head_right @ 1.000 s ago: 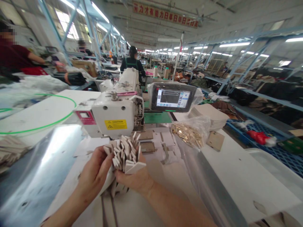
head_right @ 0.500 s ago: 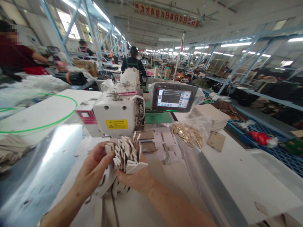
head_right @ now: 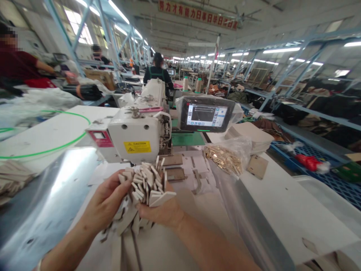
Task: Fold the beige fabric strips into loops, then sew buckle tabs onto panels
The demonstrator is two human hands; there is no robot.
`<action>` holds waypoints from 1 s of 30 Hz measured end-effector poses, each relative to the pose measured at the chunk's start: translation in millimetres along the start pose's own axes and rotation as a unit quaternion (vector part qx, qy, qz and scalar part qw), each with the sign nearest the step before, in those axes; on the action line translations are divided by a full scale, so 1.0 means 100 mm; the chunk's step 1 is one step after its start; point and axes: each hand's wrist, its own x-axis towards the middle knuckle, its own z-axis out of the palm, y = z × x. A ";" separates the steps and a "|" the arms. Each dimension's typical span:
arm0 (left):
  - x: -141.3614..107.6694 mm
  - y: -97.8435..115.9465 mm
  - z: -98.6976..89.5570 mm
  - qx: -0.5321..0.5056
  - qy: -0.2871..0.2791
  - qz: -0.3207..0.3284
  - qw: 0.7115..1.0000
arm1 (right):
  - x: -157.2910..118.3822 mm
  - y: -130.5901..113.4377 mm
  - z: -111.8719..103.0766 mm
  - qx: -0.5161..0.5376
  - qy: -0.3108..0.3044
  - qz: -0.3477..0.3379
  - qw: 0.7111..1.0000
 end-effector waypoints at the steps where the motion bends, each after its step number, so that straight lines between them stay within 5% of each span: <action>1: 0.00 -0.01 -0.01 -0.002 -0.006 -0.001 1.000 | 0.00 0.00 0.00 0.000 0.001 0.000 1.000; 15: 0.03 0.12 -0.08 0.010 -0.057 -0.027 0.998 | -0.02 0.03 0.02 -0.003 -0.009 -0.007 1.000; 23: -0.01 -0.13 0.01 0.073 0.126 -0.003 0.989 | -0.05 0.02 0.09 -0.011 0.068 0.048 0.996; 30: 0.02 -0.08 0.07 0.024 0.161 0.015 0.987 | -0.04 -0.01 0.09 0.007 0.058 0.053 0.997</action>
